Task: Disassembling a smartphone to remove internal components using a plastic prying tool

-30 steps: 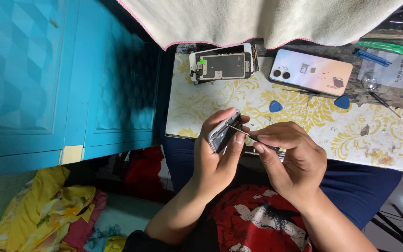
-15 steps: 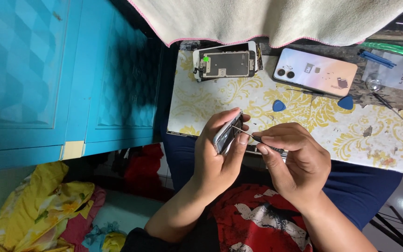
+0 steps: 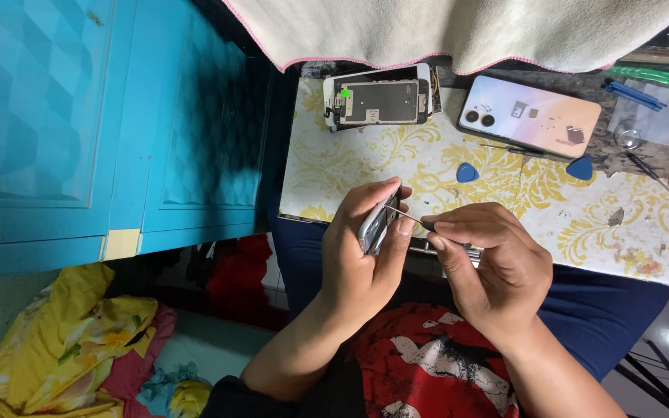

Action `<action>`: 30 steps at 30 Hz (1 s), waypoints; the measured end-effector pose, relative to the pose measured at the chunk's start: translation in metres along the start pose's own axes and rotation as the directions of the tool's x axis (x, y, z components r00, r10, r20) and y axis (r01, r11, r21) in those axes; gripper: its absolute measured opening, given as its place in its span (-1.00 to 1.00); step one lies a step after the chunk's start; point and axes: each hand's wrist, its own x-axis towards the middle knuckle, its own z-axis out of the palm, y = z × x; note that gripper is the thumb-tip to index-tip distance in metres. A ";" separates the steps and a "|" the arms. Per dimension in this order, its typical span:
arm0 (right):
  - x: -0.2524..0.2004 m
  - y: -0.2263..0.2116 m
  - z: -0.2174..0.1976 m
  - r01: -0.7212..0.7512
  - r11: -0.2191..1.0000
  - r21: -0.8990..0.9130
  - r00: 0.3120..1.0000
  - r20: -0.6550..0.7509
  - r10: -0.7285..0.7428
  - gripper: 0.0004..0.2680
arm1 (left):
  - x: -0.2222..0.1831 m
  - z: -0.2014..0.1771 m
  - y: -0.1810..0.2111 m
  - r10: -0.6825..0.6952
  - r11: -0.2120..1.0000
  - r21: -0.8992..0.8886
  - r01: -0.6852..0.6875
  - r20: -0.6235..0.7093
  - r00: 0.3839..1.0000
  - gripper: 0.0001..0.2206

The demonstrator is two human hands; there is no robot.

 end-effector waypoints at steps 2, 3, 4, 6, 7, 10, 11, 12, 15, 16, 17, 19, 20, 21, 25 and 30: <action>0.000 0.001 0.000 -0.001 1.000 -0.004 1.000 0.002 0.001 -0.87 | 0.000 0.000 -0.001 0.007 1.000 -0.001 -0.007 0.004 1.000 -0.66; 0.000 0.001 -0.001 -0.001 1.000 -0.007 1.000 0.005 0.001 -0.87 | 0.000 0.000 -0.002 0.015 1.000 -0.001 -0.015 0.006 1.000 -0.66; -0.003 0.004 -0.001 -0.001 1.000 -0.007 1.000 0.004 0.001 -0.87 | 0.000 0.000 -0.002 0.015 1.000 -0.001 -0.015 0.006 1.000 -0.66; -0.007 0.011 0.000 -0.021 0.995 0.103 1.000 -0.017 0.022 -0.86 | 0.000 0.000 -0.002 0.034 0.999 0.016 -0.035 0.010 0.999 -0.64; -0.008 0.015 -0.001 -0.021 0.994 0.103 1.000 -0.016 0.023 -0.86 | 0.000 0.000 -0.001 0.034 0.999 0.016 -0.034 0.010 0.999 -0.64; -0.009 0.019 -0.005 -0.044 0.979 0.198 0.997 -0.055 0.056 -0.85 | 0.000 0.001 0.001 0.005 1.000 0.000 -0.005 0.005 1.000 -0.61; -0.007 0.016 -0.006 -0.088 0.970 0.227 0.993 -0.052 0.103 -0.85 | 0.000 0.000 0.001 0.006 1.000 0.011 -0.006 0.012 1.000 -0.62; -0.006 0.013 -0.008 -0.132 0.958 0.255 0.988 -0.047 0.149 -0.85 | 0.000 0.000 0.002 0.007 1.000 0.023 -0.008 0.019 1.000 -0.63; -0.006 0.013 -0.010 -0.156 0.960 0.233 0.986 -0.013 0.164 -0.82 | -0.001 0.001 0.003 -0.041 0.997 -0.067 0.044 0.047 0.998 -0.62; -0.001 0.009 -0.010 -0.158 0.960 0.231 0.986 -0.015 0.166 -0.82 | -0.001 0.001 0.004 -0.041 0.997 -0.070 0.045 0.049 0.998 -0.62; 0.004 0.006 -0.010 -0.147 0.980 0.135 0.989 0.026 0.144 -0.85 | -0.001 0.001 0.006 -0.052 0.994 -0.096 0.058 0.064 0.997 -0.57; 0.013 -0.001 -0.008 -0.131 0.991 0.037 0.989 0.068 0.129 -0.81 | -0.001 0.001 0.008 -0.061 0.990 -0.124 0.071 0.082 0.995 -0.51; 0.016 -0.004 -0.006 -0.098 0.995 -0.028 0.989 0.108 0.100 -0.87 | -0.002 0.000 0.007 -0.038 0.993 -0.105 0.049 0.097 0.995 -0.47; 0.020 -0.007 -0.004 -0.061 0.994 -0.091 0.986 0.150 0.074 -0.92 | -0.002 0.000 0.007 -0.016 0.996 -0.085 0.025 0.112 0.994 -0.42; 0.023 -0.007 0.001 0.075 0.985 -0.156 0.988 0.146 -0.052 -0.87 | -0.004 -0.001 0.005 0.005 0.994 -0.106 0.010 0.140 0.990 -0.42; 0.019 0.002 0.004 0.245 0.944 -0.221 0.966 0.136 -0.219 -0.89 | -0.004 -0.001 0.005 0.008 0.987 -0.158 0.014 0.139 0.990 -0.43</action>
